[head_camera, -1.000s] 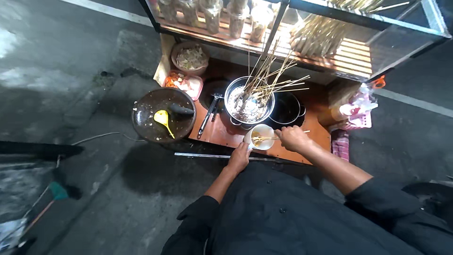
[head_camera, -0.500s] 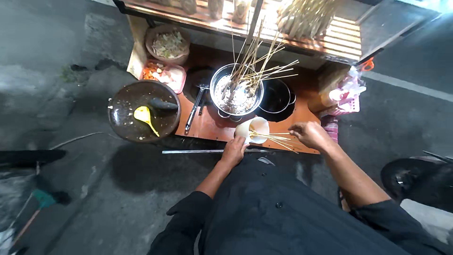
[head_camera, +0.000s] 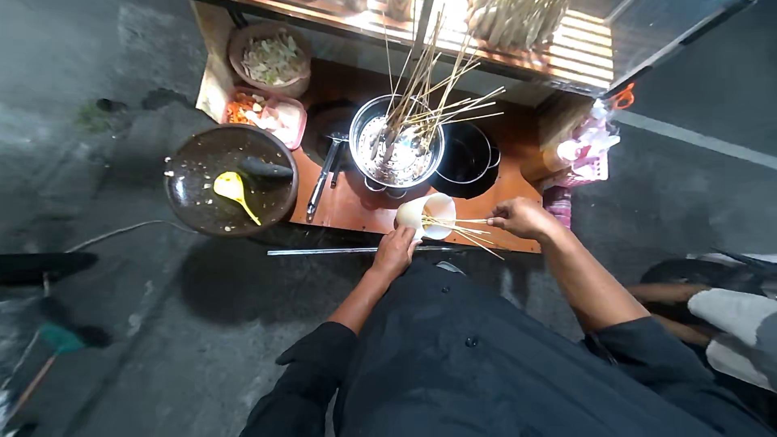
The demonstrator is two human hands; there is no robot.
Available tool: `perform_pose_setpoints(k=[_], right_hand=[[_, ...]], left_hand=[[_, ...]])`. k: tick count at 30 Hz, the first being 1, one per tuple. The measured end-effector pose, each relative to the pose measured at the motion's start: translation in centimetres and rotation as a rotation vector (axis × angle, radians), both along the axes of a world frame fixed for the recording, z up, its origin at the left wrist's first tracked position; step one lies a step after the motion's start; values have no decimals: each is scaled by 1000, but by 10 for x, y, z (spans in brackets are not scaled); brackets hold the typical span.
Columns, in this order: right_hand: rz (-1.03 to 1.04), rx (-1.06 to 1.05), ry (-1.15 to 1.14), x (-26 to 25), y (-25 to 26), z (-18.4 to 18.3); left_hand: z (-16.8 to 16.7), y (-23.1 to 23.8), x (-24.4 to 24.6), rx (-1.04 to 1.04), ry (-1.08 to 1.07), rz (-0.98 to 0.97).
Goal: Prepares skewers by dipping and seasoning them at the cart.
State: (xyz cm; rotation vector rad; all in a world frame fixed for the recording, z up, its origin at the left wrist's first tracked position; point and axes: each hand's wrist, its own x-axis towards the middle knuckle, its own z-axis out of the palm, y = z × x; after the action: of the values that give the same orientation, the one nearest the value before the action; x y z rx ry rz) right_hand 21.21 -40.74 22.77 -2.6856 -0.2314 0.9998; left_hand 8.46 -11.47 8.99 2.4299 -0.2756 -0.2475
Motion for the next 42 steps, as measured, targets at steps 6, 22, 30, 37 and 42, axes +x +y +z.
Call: perform_pose_setpoints(k=[6, 22, 30, 37, 42], right_hand=[[190, 7, -15, 1, 2, 2], [227, -24, 145, 5, -1, -11], [223, -34, 94, 3, 4, -7], [128, -37, 218, -2, 7, -13], [137, -94, 213, -5, 15, -10]], left_hand=[[0, 0, 1, 8, 13, -4], [-3, 3, 4, 3, -47, 3], [-2, 4, 4, 9, -35, -7], [-3, 7, 4, -18, -41, -11], [0, 11, 5, -9, 5, -31]])
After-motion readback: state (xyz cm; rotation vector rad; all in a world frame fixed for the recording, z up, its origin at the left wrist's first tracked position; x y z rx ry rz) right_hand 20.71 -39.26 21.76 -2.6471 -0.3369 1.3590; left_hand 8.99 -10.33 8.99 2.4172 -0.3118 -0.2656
